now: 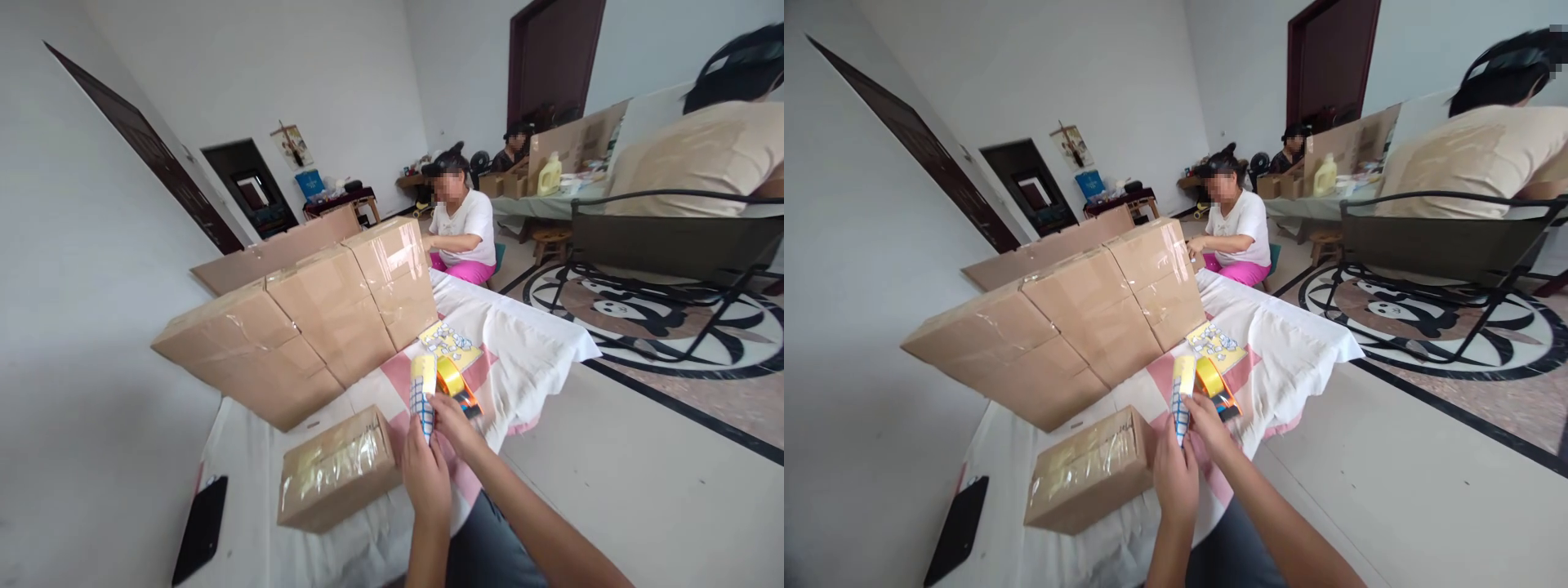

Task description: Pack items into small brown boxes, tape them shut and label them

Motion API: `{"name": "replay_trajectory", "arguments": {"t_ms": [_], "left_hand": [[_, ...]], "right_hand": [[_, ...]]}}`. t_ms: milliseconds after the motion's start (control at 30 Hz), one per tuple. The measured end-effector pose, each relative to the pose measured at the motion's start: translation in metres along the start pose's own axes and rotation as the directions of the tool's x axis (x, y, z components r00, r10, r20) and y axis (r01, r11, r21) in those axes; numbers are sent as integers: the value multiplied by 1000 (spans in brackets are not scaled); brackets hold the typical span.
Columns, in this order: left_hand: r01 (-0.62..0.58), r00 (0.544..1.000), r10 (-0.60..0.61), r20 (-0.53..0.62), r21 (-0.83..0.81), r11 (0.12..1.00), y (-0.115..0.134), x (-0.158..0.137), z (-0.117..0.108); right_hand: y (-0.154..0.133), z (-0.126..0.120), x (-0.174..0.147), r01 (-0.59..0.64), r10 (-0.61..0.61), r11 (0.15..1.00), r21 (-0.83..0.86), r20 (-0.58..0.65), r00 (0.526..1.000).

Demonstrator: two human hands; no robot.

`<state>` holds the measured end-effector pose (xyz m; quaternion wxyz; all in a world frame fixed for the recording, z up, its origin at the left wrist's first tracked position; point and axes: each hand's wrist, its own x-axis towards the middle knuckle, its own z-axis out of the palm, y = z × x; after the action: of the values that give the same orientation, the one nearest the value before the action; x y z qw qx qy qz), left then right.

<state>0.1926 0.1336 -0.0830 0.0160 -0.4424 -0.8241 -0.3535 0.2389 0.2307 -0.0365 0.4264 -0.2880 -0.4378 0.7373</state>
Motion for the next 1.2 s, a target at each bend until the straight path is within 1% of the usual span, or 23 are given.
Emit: {"name": "replay_trajectory", "arguments": {"t_ms": [100,167,267,333,400,467,600,667,733,767,833,933,1067,1200], "left_hand": [[-166,984,167,-57,21,986,11,-14,-18],[-214,970,217,-105,44,976,18,-21,-30],[-209,953,220,-207,75,975,28,-26,-49],[-192,943,213,-257,103,976,35,-27,-59],[-191,934,224,-278,141,971,42,-26,-66],[-203,923,248,-295,176,963,48,-25,-70],[-221,890,286,-355,213,952,60,-24,-70],[-204,887,282,-366,236,950,65,-25,-71],[-180,892,265,-366,252,951,68,-26,-72],[-181,893,264,-365,246,952,69,-26,-73],[-223,894,284,-348,205,953,70,-27,-75],[-295,898,318,-304,120,948,71,-29,-78],[-308,896,315,-313,73,949,74,-30,-79],[-328,881,344,-323,106,939,75,-31,-80]], "right_hand": [[-12,-2,3,-51,51,999,-1,13,999],[-16,-4,0,-62,62,998,11,11,998],[-24,-9,-14,-58,56,998,38,52,997],[-30,-13,-28,-20,18,999,26,64,998],[-36,-16,-41,29,-28,999,-15,56,998],[-41,-19,-54,52,-50,998,-45,57,997],[-48,-24,-72,-3,1,1000,16,84,996],[-51,-27,-79,-31,27,998,45,76,997],[-52,-31,-83,-20,18,998,54,31,999],[-52,-33,-85,-1,1,999,50,0,1000],[-49,-37,-88,42,-41,999,15,-54,998],[-45,-42,-92,53,-58,997,-62,-81,995],[-45,-42,-101,54,-57,996,-70,-41,998],[-49,-38,-112,-14,14,998,-65,-5,1000]]}}
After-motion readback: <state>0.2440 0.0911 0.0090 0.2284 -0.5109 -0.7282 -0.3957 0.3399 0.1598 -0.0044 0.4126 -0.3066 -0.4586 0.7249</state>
